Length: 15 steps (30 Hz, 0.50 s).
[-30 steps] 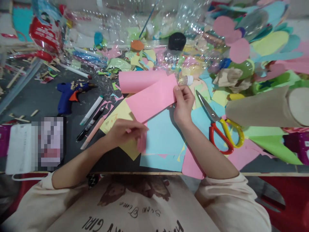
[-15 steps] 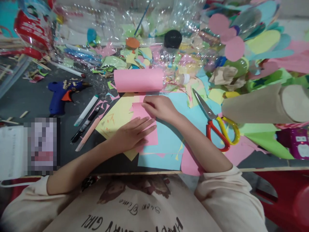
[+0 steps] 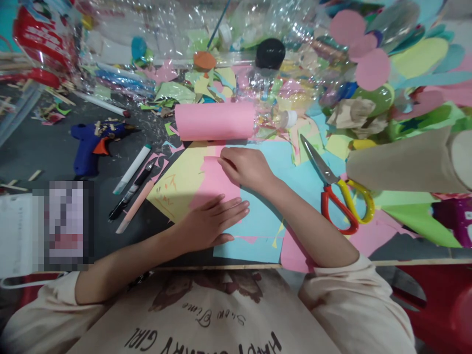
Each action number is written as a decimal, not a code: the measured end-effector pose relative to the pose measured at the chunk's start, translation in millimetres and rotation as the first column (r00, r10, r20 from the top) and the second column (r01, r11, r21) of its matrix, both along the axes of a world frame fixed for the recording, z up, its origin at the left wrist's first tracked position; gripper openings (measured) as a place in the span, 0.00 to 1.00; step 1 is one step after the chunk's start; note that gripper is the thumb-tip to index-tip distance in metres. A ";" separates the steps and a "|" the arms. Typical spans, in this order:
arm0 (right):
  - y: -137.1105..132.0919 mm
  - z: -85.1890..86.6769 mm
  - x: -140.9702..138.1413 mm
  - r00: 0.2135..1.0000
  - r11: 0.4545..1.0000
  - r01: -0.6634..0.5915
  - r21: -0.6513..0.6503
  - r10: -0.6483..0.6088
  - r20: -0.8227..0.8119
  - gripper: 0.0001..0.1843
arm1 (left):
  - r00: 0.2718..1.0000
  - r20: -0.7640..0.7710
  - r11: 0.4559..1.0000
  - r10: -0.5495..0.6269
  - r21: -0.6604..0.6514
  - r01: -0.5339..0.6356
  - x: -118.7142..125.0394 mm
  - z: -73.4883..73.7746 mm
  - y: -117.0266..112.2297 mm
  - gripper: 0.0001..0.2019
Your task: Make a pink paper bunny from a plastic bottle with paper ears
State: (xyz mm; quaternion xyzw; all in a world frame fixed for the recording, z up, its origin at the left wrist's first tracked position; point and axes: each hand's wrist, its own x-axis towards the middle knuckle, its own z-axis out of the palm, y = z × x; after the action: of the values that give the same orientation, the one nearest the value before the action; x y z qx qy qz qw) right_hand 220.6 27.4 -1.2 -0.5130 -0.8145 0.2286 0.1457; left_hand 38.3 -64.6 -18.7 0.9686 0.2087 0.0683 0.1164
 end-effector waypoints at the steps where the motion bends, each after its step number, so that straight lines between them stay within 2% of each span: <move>1: 0.0 -0.3 0.2 1.000 1.000 -0.002 0.007 0.002 0.013 0.17 | 1.000 0.007 1.000 -0.012 -0.007 0.012 0.0 -0.3 -0.6 0.28; 6: -0.5 -2.9 -0.2 0.994 0.999 -0.032 0.044 0.027 0.108 0.17 | 0.999 0.030 0.999 -0.023 -0.041 0.024 -0.1 -0.7 -1.4 0.26; 9: -2.0 -3.5 -1.5 0.977 0.990 -0.057 0.129 0.028 0.212 0.17 | 0.999 0.045 0.998 -0.020 -0.057 0.022 0.1 -1.2 -1.7 0.26; 13: -2.3 4.5 -12.4 0.945 0.951 -0.099 0.294 -0.004 0.328 0.16 | 0.999 0.037 0.995 -0.024 -0.097 0.027 0.2 -1.5 -1.1 0.28; 15: 0.2 11.9 -27.3 0.940 0.934 -0.167 0.316 0.054 0.338 0.15 | 0.999 0.031 0.992 -0.026 -0.122 0.030 0.4 -0.4 0.4 0.28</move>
State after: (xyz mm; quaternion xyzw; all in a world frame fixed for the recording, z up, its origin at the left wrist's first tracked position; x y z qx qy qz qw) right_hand 193.4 27.6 10.7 -0.4631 -0.8824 0.0051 0.0832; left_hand 38.7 -64.2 -19.1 0.9614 0.1972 0.0677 0.1796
